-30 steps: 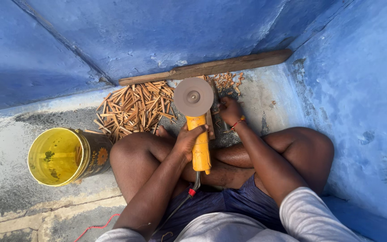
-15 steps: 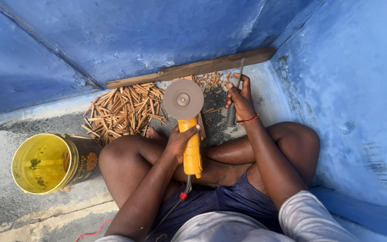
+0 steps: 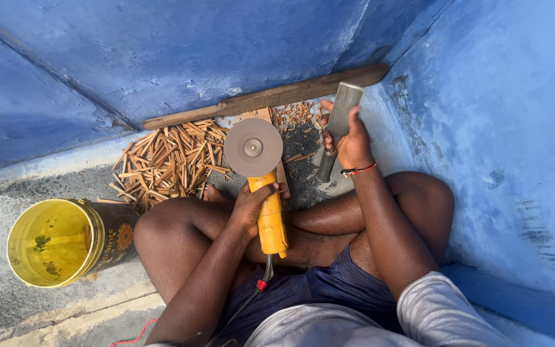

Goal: The person sits on the floor and uses a yellow angle grinder to sharpen a metal tool, producing sparks. They hold the tool with one hand and the grinder with the other, working on the blade's edge.

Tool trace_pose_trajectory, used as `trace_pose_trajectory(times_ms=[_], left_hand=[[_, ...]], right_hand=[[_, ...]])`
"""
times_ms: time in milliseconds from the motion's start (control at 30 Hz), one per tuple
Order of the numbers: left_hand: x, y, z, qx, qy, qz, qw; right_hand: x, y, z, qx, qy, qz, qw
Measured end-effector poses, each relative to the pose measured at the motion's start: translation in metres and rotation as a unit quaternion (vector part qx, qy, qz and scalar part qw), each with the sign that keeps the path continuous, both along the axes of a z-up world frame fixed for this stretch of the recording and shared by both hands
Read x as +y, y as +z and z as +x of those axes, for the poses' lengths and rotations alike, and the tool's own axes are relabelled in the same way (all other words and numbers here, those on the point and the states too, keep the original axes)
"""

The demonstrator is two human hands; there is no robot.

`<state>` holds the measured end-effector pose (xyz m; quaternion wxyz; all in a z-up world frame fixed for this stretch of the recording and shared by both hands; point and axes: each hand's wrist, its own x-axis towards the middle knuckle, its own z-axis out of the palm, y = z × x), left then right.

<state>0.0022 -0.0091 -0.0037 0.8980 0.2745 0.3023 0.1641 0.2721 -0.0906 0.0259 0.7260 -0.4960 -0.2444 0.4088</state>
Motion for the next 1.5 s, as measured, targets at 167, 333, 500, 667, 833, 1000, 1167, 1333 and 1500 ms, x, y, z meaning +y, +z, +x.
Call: trace_pose_trajectory(times_ms=[167,333,500,667,833,1000,1167,1333,1500], left_hand=[[0.000,0.004,0.003,0.015,-0.003,0.016,1.000],[-0.003,0.017,0.005,0.067,0.024,0.015,0.997],[-0.004,0.017,0.005,0.068,0.015,0.037,0.997],[-0.007,0.009,0.006,0.067,0.000,0.057,0.996],[-0.008,0.010,0.010,0.064,0.012,0.074,0.995],[-0.007,0.012,0.009,0.056,0.013,0.058,0.997],[-0.006,0.008,0.008,0.039,0.005,0.052,0.998],[-0.004,0.003,0.010,0.027,0.003,0.055,0.998],[-0.004,0.000,0.011,0.026,-0.007,0.061,0.998]], right_hand=[[-0.005,0.006,0.002,0.018,0.029,0.042,0.999],[-0.010,0.025,0.000,0.053,0.102,0.078,0.990],[-0.014,0.045,-0.007,0.031,0.132,0.078,0.988],[-0.017,0.048,-0.008,0.008,0.129,0.064,0.989],[-0.021,0.056,-0.007,-0.030,0.102,0.021,0.994],[-0.021,0.057,-0.009,-0.038,0.101,0.025,0.994],[-0.023,0.061,-0.010,-0.005,0.096,0.026,0.995],[-0.025,0.068,-0.012,-0.018,0.107,0.019,0.994],[-0.025,0.068,-0.011,-0.020,0.114,0.017,0.993]])
